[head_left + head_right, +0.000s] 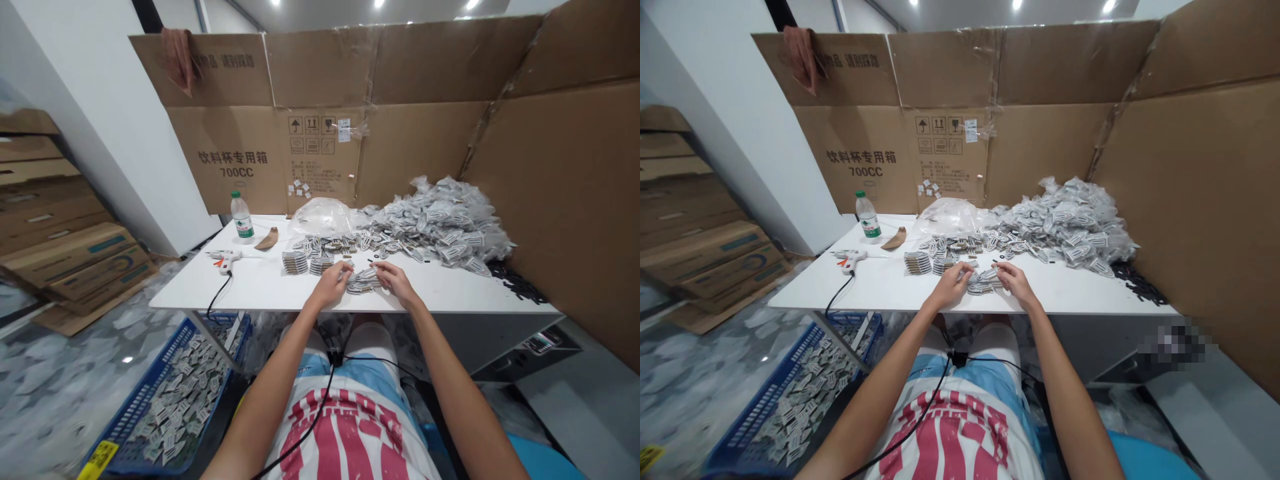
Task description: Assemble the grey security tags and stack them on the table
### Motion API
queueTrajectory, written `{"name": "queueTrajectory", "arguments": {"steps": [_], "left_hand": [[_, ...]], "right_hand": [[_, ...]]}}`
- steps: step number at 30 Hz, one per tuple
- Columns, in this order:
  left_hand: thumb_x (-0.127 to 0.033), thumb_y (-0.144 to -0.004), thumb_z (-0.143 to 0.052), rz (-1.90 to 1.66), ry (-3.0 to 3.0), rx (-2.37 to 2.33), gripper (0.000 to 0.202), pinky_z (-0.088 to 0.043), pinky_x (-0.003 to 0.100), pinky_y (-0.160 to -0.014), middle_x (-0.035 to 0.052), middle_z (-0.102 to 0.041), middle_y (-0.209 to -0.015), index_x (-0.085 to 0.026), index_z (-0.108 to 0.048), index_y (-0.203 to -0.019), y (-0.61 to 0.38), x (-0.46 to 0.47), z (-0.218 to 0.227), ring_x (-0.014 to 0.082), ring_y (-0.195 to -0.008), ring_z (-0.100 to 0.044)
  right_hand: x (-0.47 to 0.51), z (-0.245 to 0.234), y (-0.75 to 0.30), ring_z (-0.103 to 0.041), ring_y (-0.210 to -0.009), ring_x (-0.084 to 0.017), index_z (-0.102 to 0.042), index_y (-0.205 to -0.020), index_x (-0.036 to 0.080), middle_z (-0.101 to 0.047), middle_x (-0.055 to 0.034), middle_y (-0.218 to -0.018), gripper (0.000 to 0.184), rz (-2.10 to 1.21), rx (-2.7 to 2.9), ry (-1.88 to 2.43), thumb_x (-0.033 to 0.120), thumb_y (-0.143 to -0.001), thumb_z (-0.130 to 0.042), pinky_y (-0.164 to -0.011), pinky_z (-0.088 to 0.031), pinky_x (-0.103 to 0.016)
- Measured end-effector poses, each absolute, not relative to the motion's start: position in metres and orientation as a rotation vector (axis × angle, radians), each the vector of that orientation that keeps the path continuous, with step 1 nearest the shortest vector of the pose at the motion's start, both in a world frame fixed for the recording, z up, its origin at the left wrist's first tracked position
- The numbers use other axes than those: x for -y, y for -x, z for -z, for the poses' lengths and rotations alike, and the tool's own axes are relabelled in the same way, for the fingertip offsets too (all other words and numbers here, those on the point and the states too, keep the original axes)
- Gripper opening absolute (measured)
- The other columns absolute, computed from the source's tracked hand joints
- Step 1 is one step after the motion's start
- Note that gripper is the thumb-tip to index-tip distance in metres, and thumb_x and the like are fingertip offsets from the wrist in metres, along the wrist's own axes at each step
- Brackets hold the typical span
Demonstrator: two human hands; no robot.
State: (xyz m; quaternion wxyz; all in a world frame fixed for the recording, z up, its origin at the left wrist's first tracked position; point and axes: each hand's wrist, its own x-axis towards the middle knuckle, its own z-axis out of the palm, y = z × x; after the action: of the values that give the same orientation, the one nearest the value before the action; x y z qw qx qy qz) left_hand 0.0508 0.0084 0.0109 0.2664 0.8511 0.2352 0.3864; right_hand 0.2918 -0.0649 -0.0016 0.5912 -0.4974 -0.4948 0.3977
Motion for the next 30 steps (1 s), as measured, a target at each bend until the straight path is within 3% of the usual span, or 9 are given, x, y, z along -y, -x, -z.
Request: {"name": "queueTrajectory", "arguments": {"steps": [11,17,26,30], "left_hand": [[-0.029,-0.106,-0.051,-1.039,-2.298,-0.678,0.019,-0.051,0.037,-0.100,0.0085,-0.075,-0.115,-0.022,-0.066,-0.116,-0.051,-0.009,-0.011,0.0224,-0.107,-0.069],[-0.028,-0.106,-0.050,-1.052,-2.299,-0.664,0.019,-0.051,0.036,-0.101,0.0079,-0.074,-0.116,-0.021,-0.065,-0.116,-0.050,-0.008,-0.012,0.0221,-0.108,-0.069],[-0.028,-0.106,-0.051,-1.050,-2.301,-0.654,0.019,-0.051,0.037,-0.100,0.0082,-0.074,-0.115,-0.022,-0.066,-0.116,-0.050,-0.008,-0.012,0.0228,-0.109,-0.069],[-0.028,-0.106,-0.051,-1.046,-2.298,-0.668,0.019,-0.051,0.037,-0.100,0.0079,-0.074,-0.115,-0.022,-0.066,-0.115,-0.050,-0.008,-0.011,0.0229,-0.109,-0.068]], "right_hand": [[0.077,-0.002,-0.289,-0.037,-0.057,-0.012,-0.080,-0.122,0.016,-0.052,0.0033,-0.062,0.055,-1.041,1.274,1.120,0.054,-0.082,-0.082,-0.055,-0.028,-0.028],[0.080,-0.005,-0.283,-0.044,-0.062,-0.013,-0.081,-0.120,0.018,-0.069,-0.0027,-0.081,0.055,-1.023,1.386,1.152,0.057,-0.081,-0.083,-0.058,-0.035,-0.028],[0.075,0.003,-0.286,-0.048,-0.068,-0.017,-0.081,-0.119,0.020,-0.061,-0.0004,-0.074,0.047,-0.837,1.539,1.196,0.056,-0.089,-0.076,-0.065,-0.038,-0.030],[0.074,0.003,-0.286,-0.052,-0.074,-0.019,-0.081,-0.117,0.022,-0.063,-0.0028,-0.083,0.044,-0.765,1.565,1.204,0.055,-0.090,-0.074,-0.069,-0.041,-0.032]]}}
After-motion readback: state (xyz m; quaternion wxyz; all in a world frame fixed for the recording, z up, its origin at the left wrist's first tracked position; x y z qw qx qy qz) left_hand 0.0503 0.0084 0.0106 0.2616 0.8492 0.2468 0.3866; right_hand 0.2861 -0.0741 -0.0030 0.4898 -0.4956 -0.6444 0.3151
